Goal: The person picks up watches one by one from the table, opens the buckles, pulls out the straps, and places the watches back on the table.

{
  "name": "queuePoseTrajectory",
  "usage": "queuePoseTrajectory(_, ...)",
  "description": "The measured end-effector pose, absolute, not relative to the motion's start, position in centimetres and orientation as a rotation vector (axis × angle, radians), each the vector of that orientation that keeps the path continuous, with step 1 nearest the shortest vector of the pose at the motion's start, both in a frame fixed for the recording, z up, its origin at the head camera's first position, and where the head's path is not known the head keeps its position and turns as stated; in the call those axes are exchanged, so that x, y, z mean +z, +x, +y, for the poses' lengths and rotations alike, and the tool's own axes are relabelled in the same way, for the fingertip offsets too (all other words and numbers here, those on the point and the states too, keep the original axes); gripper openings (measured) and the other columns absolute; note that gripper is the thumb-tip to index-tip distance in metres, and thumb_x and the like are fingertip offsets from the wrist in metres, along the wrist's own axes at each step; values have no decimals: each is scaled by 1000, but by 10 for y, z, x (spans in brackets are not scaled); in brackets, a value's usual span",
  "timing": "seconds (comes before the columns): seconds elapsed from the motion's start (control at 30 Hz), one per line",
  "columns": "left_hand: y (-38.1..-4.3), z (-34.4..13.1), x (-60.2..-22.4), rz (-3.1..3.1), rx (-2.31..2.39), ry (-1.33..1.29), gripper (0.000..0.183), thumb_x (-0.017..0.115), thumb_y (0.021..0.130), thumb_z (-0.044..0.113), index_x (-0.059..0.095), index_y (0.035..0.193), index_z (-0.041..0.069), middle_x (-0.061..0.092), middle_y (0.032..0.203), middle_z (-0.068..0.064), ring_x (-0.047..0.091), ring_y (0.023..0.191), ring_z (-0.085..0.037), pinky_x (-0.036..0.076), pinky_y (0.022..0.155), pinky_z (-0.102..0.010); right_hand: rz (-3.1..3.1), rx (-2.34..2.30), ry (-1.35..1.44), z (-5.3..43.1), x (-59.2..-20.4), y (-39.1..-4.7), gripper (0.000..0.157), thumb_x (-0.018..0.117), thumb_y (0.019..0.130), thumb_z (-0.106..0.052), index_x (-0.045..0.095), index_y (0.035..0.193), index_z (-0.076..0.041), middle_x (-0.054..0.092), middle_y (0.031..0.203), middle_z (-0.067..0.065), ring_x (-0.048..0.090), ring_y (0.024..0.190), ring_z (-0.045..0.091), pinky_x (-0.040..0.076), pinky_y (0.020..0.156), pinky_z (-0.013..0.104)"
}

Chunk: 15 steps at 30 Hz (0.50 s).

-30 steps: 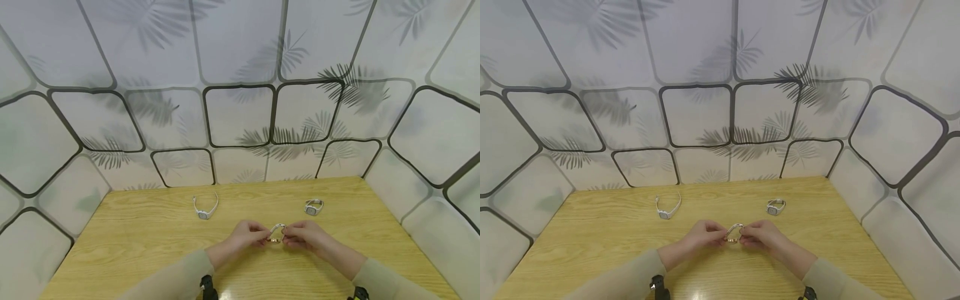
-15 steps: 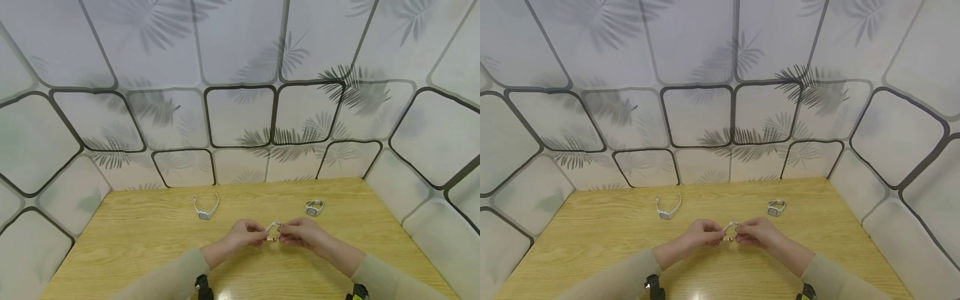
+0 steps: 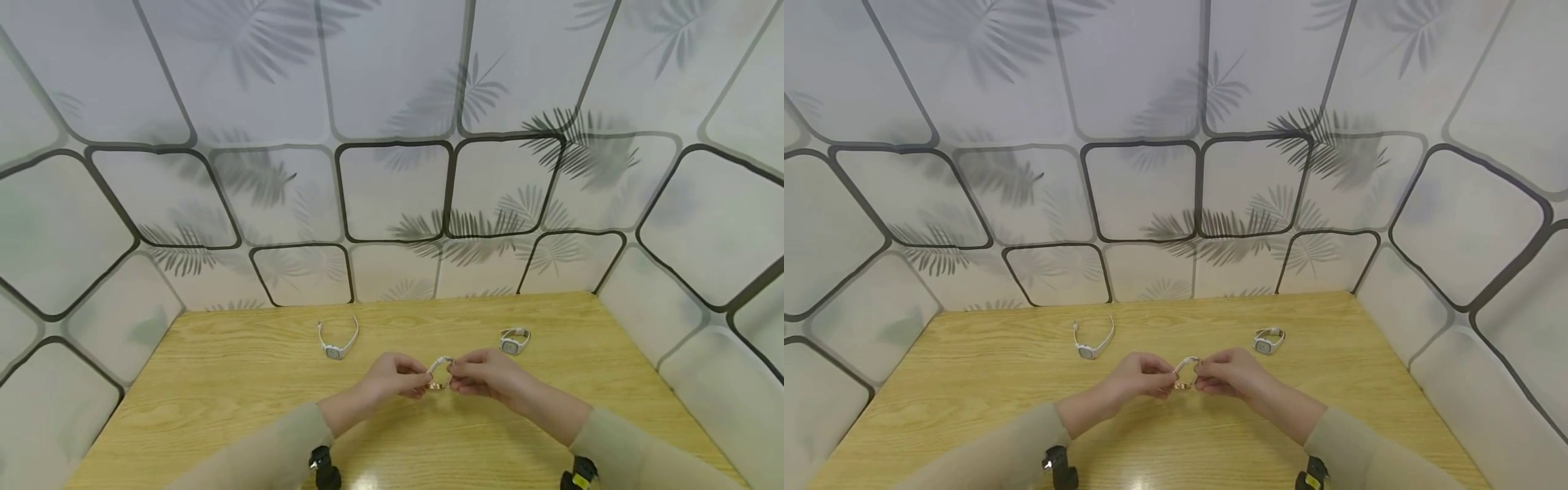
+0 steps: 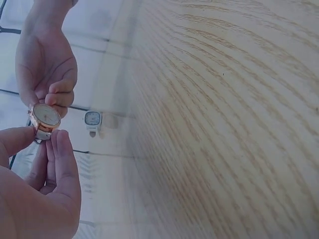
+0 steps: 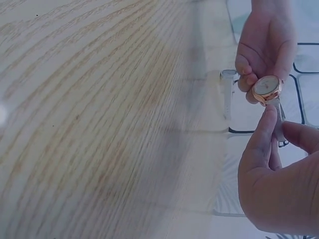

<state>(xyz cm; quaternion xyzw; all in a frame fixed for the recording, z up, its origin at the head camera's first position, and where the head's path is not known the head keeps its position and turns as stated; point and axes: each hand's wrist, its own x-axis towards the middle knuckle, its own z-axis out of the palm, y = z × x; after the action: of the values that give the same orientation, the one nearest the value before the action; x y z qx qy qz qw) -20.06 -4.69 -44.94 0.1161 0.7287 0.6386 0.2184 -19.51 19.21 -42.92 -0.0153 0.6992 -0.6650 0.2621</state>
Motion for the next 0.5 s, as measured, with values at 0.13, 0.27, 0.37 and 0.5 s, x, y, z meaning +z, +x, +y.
queuePoseTrajectory(0.13, -202, -51, -447, 2016, 1774, 348, 22, 71, 100, 5, 73, 112, -13, 79, 96, -16, 76, 82, -15, 68, 83, -36, 1902, -1792, -75, 191, -427, -196, 35, 66, 104, -10, 64, 125, 17, 79, 86, -2, 76, 79, 5, 64, 77, 18)
queuePoseTrajectory(0.27, -203, -55, -442, 2010, 1791, 369, 25, 70, 99, 3, 71, 115, -17, 78, 101, -26, 75, 82, -13, 68, 84, -36, 1914, -1787, -115, 189, -426, -197, 36, 65, 104, -8, 62, 128, 19, 79, 89, -2, 76, 81, 5, 64, 78, 18)
queuePoseTrajectory(0.37, -205, -58, -439, 2021, 1792, 377, 25, 70, 99, 1, 70, 116, -17, 76, 107, -32, 75, 81, -11, 67, 84, -35, 1934, -1784, -140, 186, -426, -198, 37, 65, 104, -8, 61, 128, 20, 79, 91, -2, 76, 83, 4, 64, 79, 19)
queuePoseTrajectory(0.5, -206, -62, -437, 2048, 1775, 396, 25, 70, 99, 1, 70, 116, -17, 74, 111, -34, 75, 84, -12, 67, 86, -37, 1982, -1769, -175, 183, -425, -199, 37, 65, 104, -8, 62, 127, 20, 79, 93, -2, 76, 85, 5, 64, 80, 19)
